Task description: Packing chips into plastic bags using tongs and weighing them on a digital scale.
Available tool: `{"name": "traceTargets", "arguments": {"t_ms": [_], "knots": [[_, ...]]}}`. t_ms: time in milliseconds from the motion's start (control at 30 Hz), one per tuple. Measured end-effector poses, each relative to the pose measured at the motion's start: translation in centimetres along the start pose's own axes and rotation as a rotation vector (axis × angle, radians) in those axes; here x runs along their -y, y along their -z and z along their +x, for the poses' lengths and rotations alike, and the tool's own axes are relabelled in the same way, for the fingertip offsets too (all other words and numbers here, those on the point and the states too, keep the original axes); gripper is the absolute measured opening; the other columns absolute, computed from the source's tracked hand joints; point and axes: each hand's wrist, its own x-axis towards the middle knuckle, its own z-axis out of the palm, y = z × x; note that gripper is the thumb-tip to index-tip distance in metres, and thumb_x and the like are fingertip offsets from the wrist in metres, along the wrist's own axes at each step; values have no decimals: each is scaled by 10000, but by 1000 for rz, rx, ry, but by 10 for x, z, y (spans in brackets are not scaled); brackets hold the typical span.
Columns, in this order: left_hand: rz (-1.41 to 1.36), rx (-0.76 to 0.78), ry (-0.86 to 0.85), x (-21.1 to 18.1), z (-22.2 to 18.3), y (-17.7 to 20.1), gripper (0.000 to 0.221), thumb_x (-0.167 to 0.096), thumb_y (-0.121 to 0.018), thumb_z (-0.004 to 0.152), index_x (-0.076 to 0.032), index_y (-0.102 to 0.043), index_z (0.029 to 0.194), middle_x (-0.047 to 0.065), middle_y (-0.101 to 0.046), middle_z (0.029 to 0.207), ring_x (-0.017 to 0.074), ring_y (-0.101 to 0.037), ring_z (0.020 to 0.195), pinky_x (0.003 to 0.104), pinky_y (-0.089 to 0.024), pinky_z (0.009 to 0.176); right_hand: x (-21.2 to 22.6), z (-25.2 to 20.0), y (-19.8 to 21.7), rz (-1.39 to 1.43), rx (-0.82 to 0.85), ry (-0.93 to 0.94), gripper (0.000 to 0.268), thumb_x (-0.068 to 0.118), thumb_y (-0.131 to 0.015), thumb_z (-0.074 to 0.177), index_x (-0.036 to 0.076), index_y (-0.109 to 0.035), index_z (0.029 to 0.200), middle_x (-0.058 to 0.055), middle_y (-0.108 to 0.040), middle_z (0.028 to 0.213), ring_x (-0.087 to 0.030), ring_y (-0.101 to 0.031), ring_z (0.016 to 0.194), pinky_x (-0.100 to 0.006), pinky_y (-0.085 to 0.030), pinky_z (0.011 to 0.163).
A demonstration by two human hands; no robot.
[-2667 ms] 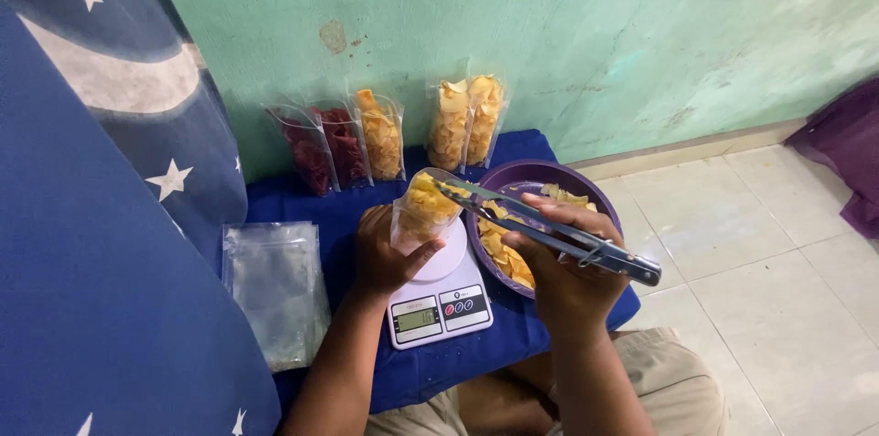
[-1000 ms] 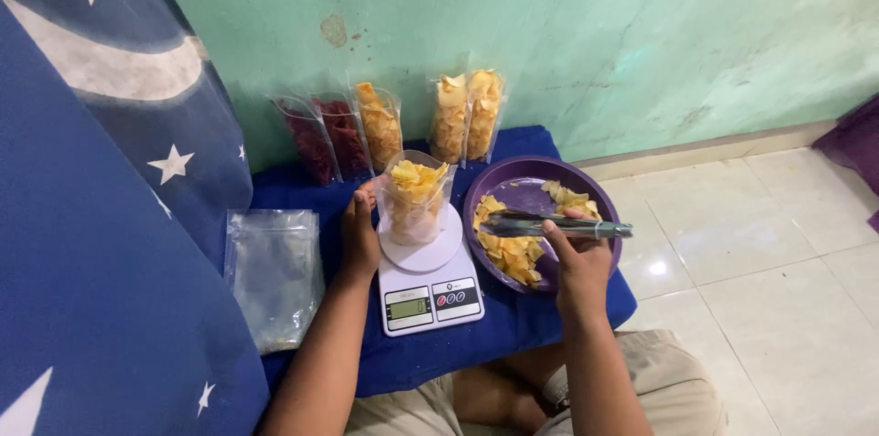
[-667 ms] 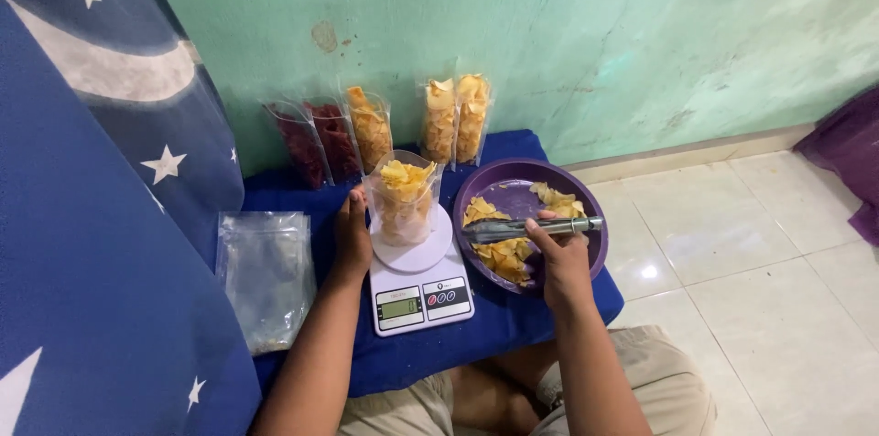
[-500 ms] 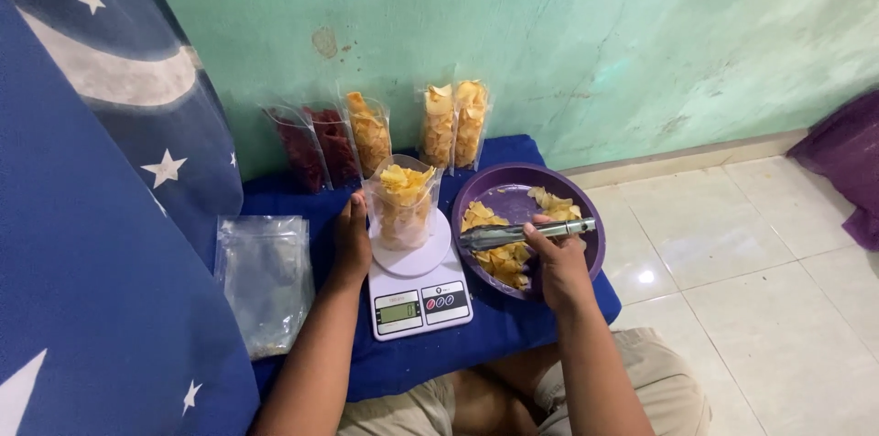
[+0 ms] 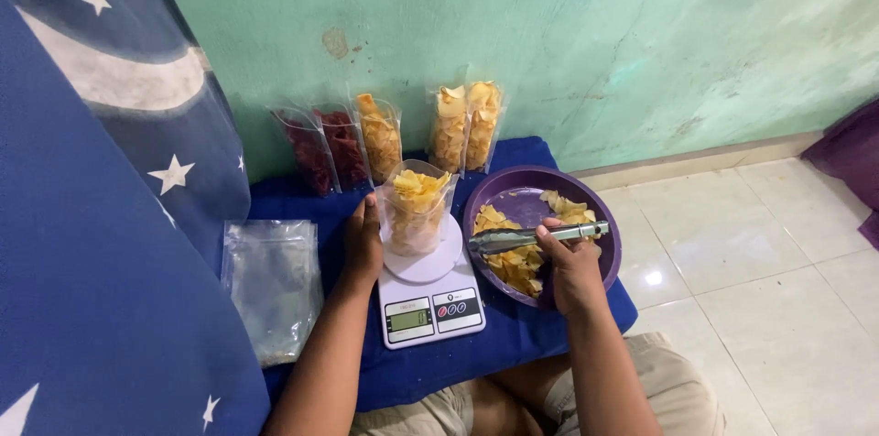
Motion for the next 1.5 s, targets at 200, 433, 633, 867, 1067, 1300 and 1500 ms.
{"name": "traceTargets", "arguments": {"t_ms": [200,433,633,867,1067,1300,1500], "knots": [[20,39,21,-2,1,2,796,-694,-315,1022,-67,-675,1356,219,-669,1336,342,-573,1323,505,-352,1188,11,-30,-22,-50,-73,171,592,202,-838,860,-37,-565,1328,-238,-539,1146,-300,-531,1099,-469,-439,1048],[-4,18,10,-5,1,3,745,-648,-356,1039,-62,-634,1405,212,-626,1407,346,-544,1353,489,-329,1212,-1,-2,-22,-29,124,196,601,136,-818,852,-28,-516,1345,-307,-598,1266,-381,-596,1222,-519,-461,1114],[8,45,-3,-1,2,-2,736,-607,-319,1063,-26,-640,1382,262,-643,1352,372,-565,1322,510,-358,1179,-5,31,-5,-94,222,46,671,210,-799,869,-64,-479,1391,-392,-519,1359,-511,-496,1366,-615,-324,1181],[22,-20,13,9,-3,-3,614,-425,-346,1094,20,-515,1482,247,-487,1540,372,-418,1455,505,-211,1264,-14,34,3,25,188,-36,563,171,-799,883,10,-532,1352,-131,-521,1121,-206,-531,1018,-319,-435,906],[-17,19,21,29,4,2,625,-521,-430,1070,-63,-562,1473,194,-556,1488,319,-495,1398,499,-267,1245,-2,36,11,20,149,-10,543,186,-810,881,26,-560,1335,-114,-525,1065,-174,-521,940,-277,-425,811],[-68,46,60,31,6,5,654,-566,-472,1032,-64,-613,1428,185,-680,1334,289,-621,1265,468,-393,1171,7,17,-1,19,119,-62,553,171,-822,869,25,-573,1340,-115,-515,1057,-195,-529,932,-320,-460,860],[-107,54,56,29,6,5,633,-540,-506,1021,-71,-599,1436,182,-661,1357,292,-614,1271,490,-403,1159,24,4,1,-48,-31,156,593,197,-851,846,-49,-573,1308,-252,-573,1133,-322,-598,1026,-448,-508,955]]}}
